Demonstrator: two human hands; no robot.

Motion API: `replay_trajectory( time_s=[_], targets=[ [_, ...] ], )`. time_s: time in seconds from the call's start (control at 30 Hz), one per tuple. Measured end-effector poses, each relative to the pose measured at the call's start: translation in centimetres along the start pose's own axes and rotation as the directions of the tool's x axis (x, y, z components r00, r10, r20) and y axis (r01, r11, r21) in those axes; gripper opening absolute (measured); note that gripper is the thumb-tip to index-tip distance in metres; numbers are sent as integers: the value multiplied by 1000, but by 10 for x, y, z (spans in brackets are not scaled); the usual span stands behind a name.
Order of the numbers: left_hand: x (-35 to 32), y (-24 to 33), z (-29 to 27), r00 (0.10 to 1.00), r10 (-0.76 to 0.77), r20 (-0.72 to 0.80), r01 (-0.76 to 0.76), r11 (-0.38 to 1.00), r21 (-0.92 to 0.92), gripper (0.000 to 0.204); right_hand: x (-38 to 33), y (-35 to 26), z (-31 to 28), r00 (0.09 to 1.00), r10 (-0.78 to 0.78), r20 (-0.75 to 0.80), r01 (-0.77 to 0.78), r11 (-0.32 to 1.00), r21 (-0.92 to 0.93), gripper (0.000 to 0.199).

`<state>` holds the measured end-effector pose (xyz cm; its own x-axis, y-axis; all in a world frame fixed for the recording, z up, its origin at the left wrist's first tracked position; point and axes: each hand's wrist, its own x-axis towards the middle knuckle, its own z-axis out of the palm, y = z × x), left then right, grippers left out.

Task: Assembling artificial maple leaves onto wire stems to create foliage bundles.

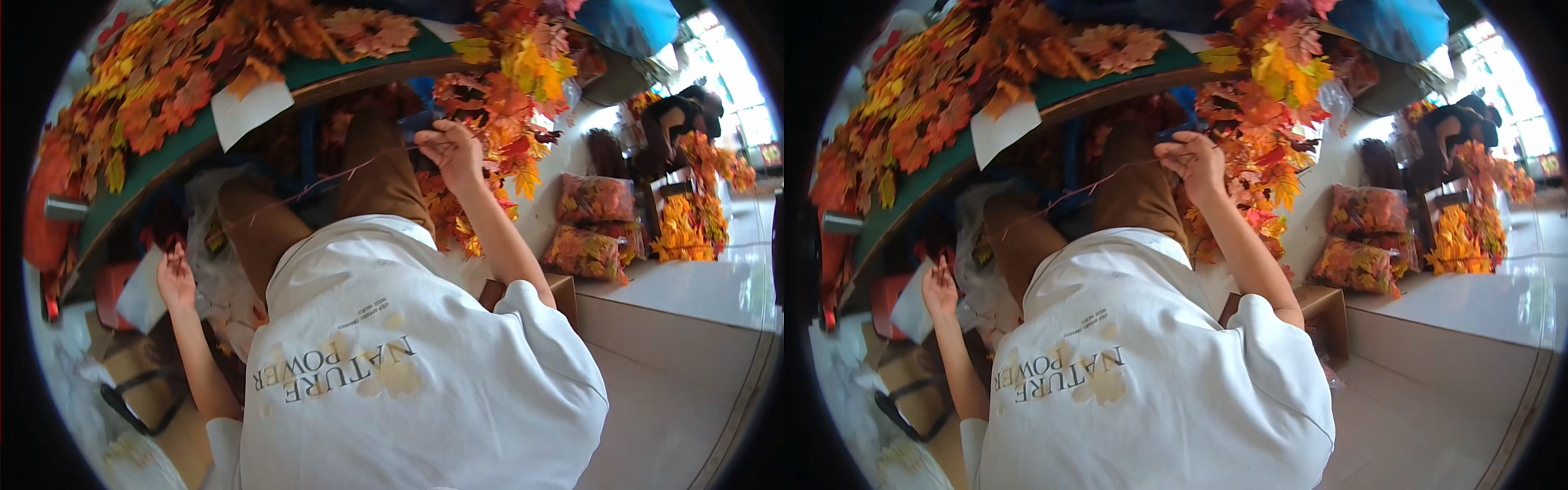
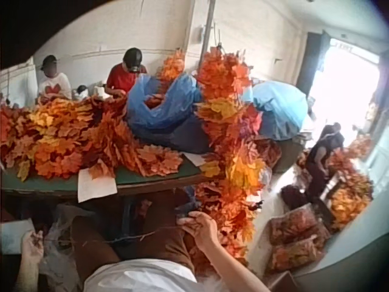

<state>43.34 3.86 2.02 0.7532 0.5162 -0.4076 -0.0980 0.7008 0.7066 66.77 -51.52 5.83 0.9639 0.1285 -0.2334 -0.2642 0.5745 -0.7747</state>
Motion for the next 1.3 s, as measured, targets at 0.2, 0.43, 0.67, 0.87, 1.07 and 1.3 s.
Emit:
replay_trajectory(
  time_s=[0.2, 0.43, 0.67, 0.87, 1.07, 1.3],
  targets=[
    [-4, -6, 21, 994, 65, -82, -54, 990, 134, 17, -1, 4, -5, 998, 9, 55, -8, 1000, -30, 20],
    [-68, 0, 73, 817, 559, -145, -478, 795, 373, 22, -13, 9, 31, 740, 386, 551, 672, -385, -633, 18],
    [-147, -11, 195, 147, 492, 858, -883, -326, 338, 11, -21, 23, 20, 535, 756, 377, 465, 110, -879, 72],
    [-171, -66, 207, 274, 389, 880, -897, -228, 380, 17, -12, -39, 82, 485, 486, 727, 867, -156, -474, 56],
    [-136, -128, 181, 270, 189, 944, -955, -75, 288, 14, -32, 57, 189, 422, 634, 648, 170, 647, -743, 67],
    [-121, -120, 153, 499, -70, 864, -832, 242, 500, 23, -39, 122, 222, 497, 618, 609, -35, 716, -697, 35]
  ],
)
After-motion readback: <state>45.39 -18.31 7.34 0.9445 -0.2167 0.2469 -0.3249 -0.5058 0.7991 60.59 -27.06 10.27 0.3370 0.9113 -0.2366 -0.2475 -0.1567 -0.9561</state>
